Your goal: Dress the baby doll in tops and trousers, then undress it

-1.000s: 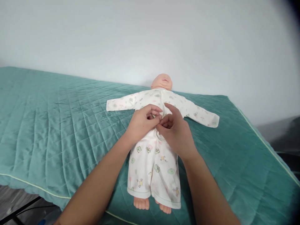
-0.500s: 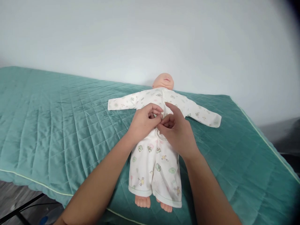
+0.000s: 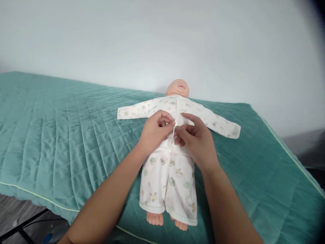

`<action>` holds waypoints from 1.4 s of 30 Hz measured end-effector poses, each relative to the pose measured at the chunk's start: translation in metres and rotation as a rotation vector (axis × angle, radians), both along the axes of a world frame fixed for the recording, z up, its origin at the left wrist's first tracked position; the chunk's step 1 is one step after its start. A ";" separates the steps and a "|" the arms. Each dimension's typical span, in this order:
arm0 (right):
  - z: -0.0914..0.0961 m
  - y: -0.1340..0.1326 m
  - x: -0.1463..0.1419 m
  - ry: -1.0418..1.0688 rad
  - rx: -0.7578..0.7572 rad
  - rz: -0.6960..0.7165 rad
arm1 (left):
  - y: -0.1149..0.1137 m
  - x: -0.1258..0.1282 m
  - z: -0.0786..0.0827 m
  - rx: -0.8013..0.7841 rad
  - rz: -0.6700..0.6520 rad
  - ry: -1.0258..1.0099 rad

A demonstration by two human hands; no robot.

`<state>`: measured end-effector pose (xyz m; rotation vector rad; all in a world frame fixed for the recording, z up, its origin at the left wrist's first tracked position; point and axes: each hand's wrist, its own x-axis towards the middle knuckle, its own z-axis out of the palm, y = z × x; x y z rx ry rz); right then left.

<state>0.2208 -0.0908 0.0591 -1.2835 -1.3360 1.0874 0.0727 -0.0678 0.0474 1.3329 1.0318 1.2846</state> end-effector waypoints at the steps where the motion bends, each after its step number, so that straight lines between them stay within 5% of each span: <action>1: 0.001 0.001 0.000 0.026 -0.015 -0.016 | 0.000 0.000 -0.001 0.006 -0.002 0.005; 11: 0.004 0.005 0.002 0.059 -0.072 -0.001 | -0.001 0.001 -0.003 0.109 0.019 0.202; 21: -0.001 0.006 0.004 0.039 -0.041 0.038 | -0.007 0.000 -0.002 0.333 0.048 0.643; 42: -0.002 0.009 0.006 0.027 -0.073 0.123 | -0.002 -0.001 -0.004 0.299 -0.031 0.783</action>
